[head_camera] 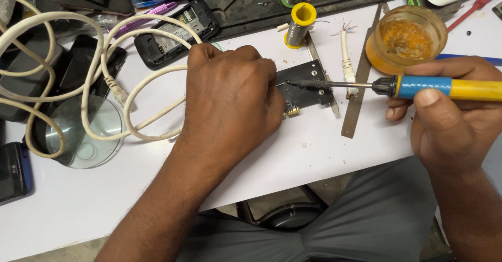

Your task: The person solders wires to a small circuit board using a soldering iron and solder wire. They repeatedly apply flux from a jar, heat the joints, and feed solder to secure the connections.

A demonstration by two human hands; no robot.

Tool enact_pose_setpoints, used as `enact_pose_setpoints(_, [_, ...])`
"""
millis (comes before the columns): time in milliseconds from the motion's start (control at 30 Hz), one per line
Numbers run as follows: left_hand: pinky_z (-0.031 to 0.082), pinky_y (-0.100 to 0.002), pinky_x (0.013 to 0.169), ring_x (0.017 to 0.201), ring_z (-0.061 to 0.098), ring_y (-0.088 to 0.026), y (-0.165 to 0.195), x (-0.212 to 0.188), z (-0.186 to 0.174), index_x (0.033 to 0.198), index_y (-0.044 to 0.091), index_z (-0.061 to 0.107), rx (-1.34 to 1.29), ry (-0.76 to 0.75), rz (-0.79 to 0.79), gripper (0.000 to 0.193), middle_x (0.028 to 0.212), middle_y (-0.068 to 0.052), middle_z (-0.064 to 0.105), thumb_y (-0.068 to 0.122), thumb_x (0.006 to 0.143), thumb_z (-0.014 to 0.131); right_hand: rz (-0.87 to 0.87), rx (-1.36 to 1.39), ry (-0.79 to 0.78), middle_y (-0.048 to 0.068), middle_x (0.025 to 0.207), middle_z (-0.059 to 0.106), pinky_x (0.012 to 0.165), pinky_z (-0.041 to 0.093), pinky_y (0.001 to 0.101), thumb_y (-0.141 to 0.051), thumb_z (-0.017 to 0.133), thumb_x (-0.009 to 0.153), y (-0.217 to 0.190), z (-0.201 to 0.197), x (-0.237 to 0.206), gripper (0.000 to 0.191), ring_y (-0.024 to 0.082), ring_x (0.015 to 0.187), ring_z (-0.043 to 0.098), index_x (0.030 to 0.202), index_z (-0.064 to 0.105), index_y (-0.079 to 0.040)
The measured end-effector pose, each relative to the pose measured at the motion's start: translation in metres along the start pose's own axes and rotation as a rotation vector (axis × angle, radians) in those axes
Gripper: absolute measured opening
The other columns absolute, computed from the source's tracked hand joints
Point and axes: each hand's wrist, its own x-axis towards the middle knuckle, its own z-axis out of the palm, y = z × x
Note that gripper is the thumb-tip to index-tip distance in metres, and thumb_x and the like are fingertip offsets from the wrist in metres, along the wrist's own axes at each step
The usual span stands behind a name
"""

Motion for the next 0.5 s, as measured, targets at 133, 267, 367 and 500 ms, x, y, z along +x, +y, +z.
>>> enact_pose_setpoints(133, [0.04, -0.046, 0.077, 0.05, 0.055, -0.023, 0.0001, -0.0001, -0.0001, 0.067, 0.003, 0.075, -0.008, 0.016, 0.006, 0.006, 0.06, -0.009, 0.062, 0.006, 0.073, 0.075, 0.005, 0.04, 0.016, 0.021, 0.088, 0.064, 0.063, 0.06, 0.031, -0.012, 0.056, 0.104, 0.0008, 0.0006, -0.0019, 0.022, 0.019, 0.065, 0.066, 0.114, 0.053, 0.007])
enact_pose_setpoints(267, [0.04, -0.046, 0.077, 0.051, 0.055, -0.023, -0.0001, 0.0003, -0.0001, 0.068, 0.003, 0.075, -0.01, 0.017, 0.008, 0.006, 0.06, -0.009, 0.062, 0.006, 0.072, 0.075, 0.014, 0.061, 0.036, 0.021, 0.09, 0.063, 0.065, 0.06, 0.0319, -0.012, 0.056, 0.104, 0.001, 0.0008, -0.0052, 0.023, 0.02, 0.067, 0.064, 0.116, 0.052, 0.007])
enact_pose_setpoints(367, [0.04, -0.046, 0.076, 0.051, 0.055, -0.023, -0.0003, 0.0001, 0.0, 0.068, 0.003, 0.075, -0.004, 0.015, 0.01, 0.006, 0.06, -0.009, 0.062, 0.007, 0.072, 0.075, 0.018, 0.069, 0.045, 0.021, 0.091, 0.063, 0.066, 0.059, 0.0321, -0.012, 0.056, 0.105, 0.0007, 0.0011, -0.0067, 0.023, 0.02, 0.068, 0.064, 0.117, 0.053, 0.007])
enact_pose_setpoints(500, [0.04, -0.046, 0.077, 0.051, 0.056, -0.023, -0.0007, 0.0005, 0.0, 0.067, 0.003, 0.074, -0.004, 0.004, 0.002, 0.006, 0.06, -0.009, 0.062, 0.006, 0.072, 0.074, 0.022, 0.068, 0.044, 0.021, 0.089, 0.063, 0.066, 0.06, 0.0317, -0.011, 0.057, 0.105, 0.0015, 0.0021, -0.0058, 0.022, 0.02, 0.067, 0.064, 0.116, 0.053, 0.007])
